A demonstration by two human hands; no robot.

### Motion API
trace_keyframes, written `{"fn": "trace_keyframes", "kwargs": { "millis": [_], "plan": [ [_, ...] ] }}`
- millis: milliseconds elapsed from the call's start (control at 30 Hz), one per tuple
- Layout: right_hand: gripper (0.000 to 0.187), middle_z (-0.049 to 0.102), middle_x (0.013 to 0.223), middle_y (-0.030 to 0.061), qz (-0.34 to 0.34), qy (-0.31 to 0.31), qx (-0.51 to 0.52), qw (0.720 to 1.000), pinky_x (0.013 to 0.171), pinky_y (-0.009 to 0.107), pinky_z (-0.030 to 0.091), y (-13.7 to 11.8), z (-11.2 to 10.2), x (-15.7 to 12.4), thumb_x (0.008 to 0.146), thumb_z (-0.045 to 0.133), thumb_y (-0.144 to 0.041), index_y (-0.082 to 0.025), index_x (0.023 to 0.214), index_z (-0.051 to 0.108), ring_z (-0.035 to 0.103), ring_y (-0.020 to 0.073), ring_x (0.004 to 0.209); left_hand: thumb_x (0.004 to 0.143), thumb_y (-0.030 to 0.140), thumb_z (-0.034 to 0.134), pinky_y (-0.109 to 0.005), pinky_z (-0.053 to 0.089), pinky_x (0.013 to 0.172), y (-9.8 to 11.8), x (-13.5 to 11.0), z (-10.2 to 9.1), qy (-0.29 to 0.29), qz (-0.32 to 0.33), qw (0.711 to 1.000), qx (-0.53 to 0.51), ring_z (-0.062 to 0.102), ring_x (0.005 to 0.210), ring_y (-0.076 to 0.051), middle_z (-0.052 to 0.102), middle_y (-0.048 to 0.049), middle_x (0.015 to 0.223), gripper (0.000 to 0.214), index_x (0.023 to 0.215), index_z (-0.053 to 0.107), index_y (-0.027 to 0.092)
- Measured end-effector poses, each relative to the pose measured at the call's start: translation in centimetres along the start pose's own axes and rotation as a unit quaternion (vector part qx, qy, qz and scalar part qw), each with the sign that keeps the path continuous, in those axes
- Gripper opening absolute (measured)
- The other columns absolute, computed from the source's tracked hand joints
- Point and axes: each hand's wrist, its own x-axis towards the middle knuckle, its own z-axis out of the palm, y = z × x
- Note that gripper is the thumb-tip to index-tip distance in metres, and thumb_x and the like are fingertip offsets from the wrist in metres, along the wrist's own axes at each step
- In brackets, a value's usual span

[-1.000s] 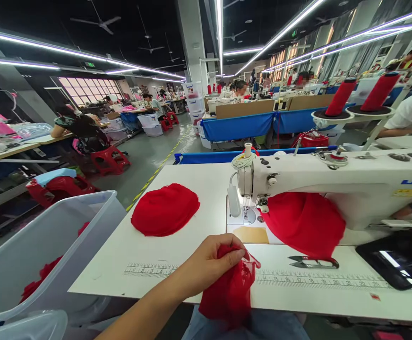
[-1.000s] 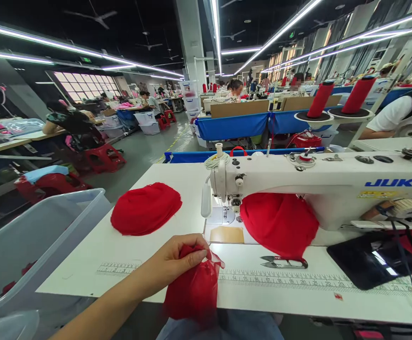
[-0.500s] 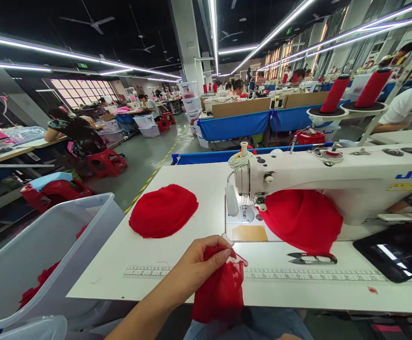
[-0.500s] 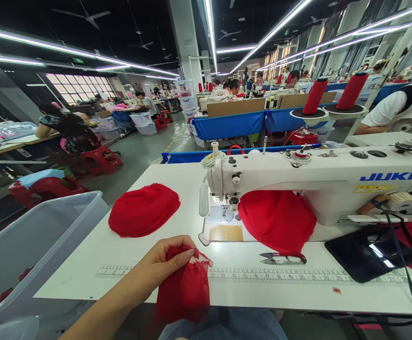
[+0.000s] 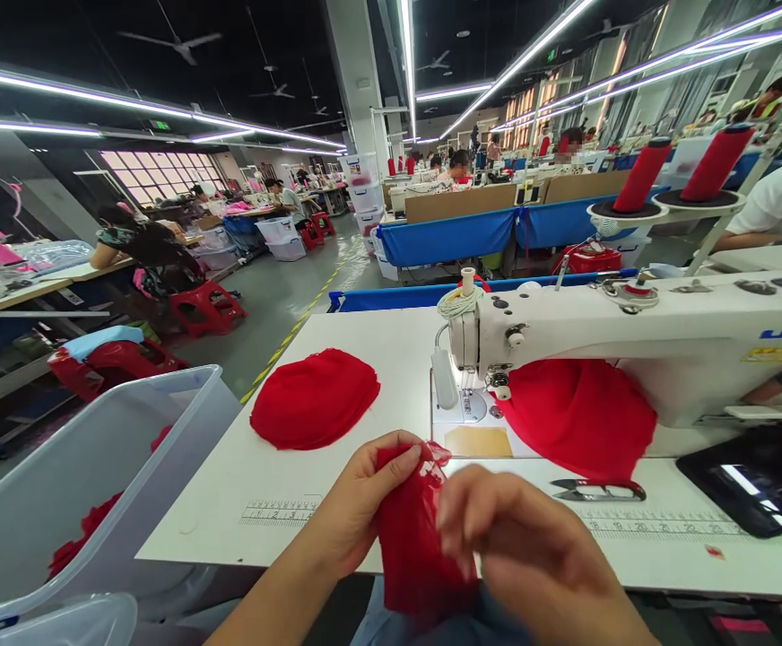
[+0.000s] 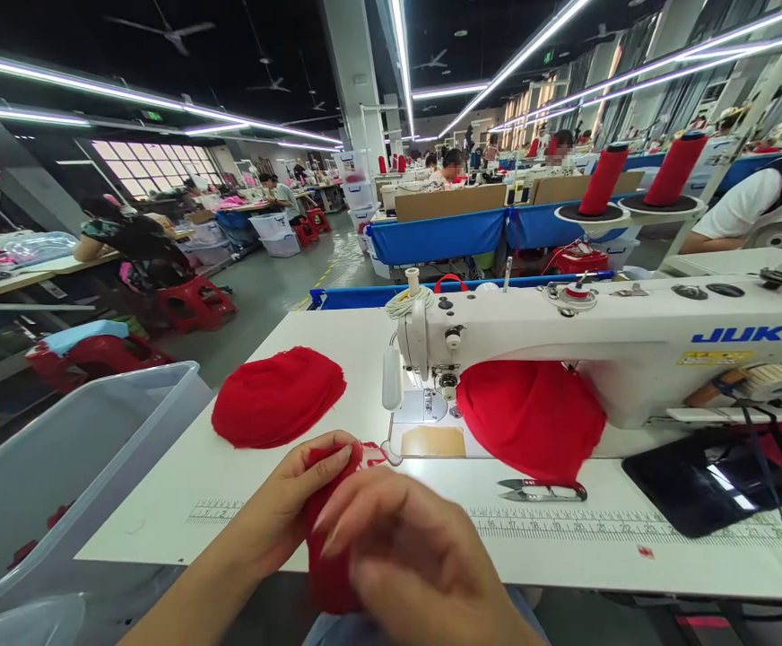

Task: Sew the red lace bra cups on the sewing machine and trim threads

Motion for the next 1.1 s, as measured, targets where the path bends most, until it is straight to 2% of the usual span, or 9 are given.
{"fn": "trace_keyframes", "kwargs": {
  "millis": [67,133,233,367,567,667,800,967,1100],
  "plan": [
    [0.043,0.067,0.114,0.0088,0.049,0.121,0.021,0.991,0.095,0.039,0.049,2.0,-0.4,2.2,0.079,0.065,-0.061,-0.028,0.106,0.066,0.058,0.0253,0.114,0.069,0.04,0.083,-0.017,0.043,0.06,0.0,-0.3,0.3,-0.004,0.002,1.0,-0.021,0.055,0.061,-0.008,0.062,0.0006,0.07,0.031,0.078,0.065,0.016],
    [0.066,0.064,0.121,0.0105,0.064,0.112,0.046,0.991,0.101,0.044,0.044,3.9,-0.8,3.3,0.066,0.072,-0.069,-0.025,0.113,0.064,0.055,0.0294,0.12,0.071,0.039,0.082,-0.016,0.043,0.059,0.0,-0.4,0.8,-0.009,0.023,1.0,-0.008,0.054,0.06,-0.007,0.062,0.0012,0.069,0.029,0.077,0.066,0.016],
    [0.059,0.071,0.102,0.009,0.126,0.035,0.125,0.984,0.086,0.04,0.051,5.3,-1.1,3.5,0.065,0.077,-0.063,-0.02,0.104,0.067,0.066,0.026,0.096,0.073,0.038,0.08,-0.015,0.043,0.06,-0.1,0.0,1.4,-0.004,0.07,0.997,0.023,0.055,0.062,-0.007,0.063,0.0018,0.069,0.025,0.076,0.068,0.016],
    [0.036,0.071,0.075,0.0016,0.174,0.121,0.197,0.957,0.069,0.028,0.051,4.8,-1.2,3.5,0.07,0.08,-0.049,-0.018,0.085,0.068,0.064,0.0146,0.067,0.067,0.035,0.085,-0.016,0.046,0.063,-0.5,1.7,1.5,0.05,0.06,0.997,-0.029,0.058,0.066,-0.007,0.065,0.0023,0.072,0.028,0.079,0.068,0.017],
    [0.043,0.069,0.076,0.0001,0.168,0.213,0.16,0.949,0.062,0.026,0.049,4.7,-2.7,4.8,0.062,0.084,-0.049,-0.019,0.086,0.064,0.062,0.014,0.064,0.066,0.044,0.083,-0.024,0.051,0.073,-1.5,4.1,0.2,0.0,-0.009,0.999,-0.038,0.064,0.076,-0.014,0.072,-0.0054,0.085,0.042,0.093,0.07,0.013],
    [0.043,0.07,0.076,0.001,0.154,0.205,0.15,0.955,0.063,0.028,0.05,4.9,-3.4,5.1,0.062,0.083,-0.049,-0.02,0.084,0.062,0.064,0.0169,0.069,0.067,0.051,0.081,-0.027,0.051,0.073,-1.3,4.8,-0.5,-0.022,-0.063,0.998,-0.011,0.065,0.074,-0.016,0.073,-0.0086,0.082,0.046,0.086,0.071,0.01],
    [0.04,0.07,0.075,0.0008,0.144,0.175,0.122,0.966,0.067,0.031,0.052,4.7,-4.4,5.4,0.064,0.081,-0.05,-0.021,0.083,0.062,0.065,0.0197,0.071,0.058,0.04,0.089,-0.024,0.05,0.066,-0.7,5.4,-1.3,-0.035,-0.11,0.993,0.023,0.063,0.065,-0.013,0.071,-0.0058,0.074,0.042,0.081,0.07,0.009],
    [0.032,0.067,0.073,-0.0015,0.102,0.165,0.016,0.981,0.065,0.028,0.049,4.5,-5.7,5.8,0.075,0.072,-0.052,-0.022,0.082,0.062,0.061,0.0173,0.069,0.051,0.036,0.093,-0.027,0.053,0.071,-1.2,5.5,-1.4,-0.113,-0.198,0.973,0.028,0.066,0.07,-0.015,0.072,-0.0077,0.08,0.049,0.086,0.072,0.008],
    [0.033,0.06,0.069,-0.0022,0.05,0.196,-0.071,0.977,0.063,0.027,0.046,4.9,-6.4,6.2,0.079,0.065,-0.054,-0.021,0.075,0.06,0.055,0.0162,0.068,0.055,0.032,0.091,-0.024,0.052,0.076,-2.4,5.5,-1.0,-0.109,-0.144,0.983,0.021,0.066,0.071,-0.013,0.073,-0.0071,0.079,0.042,0.084,0.073,0.009]
  ]
}}
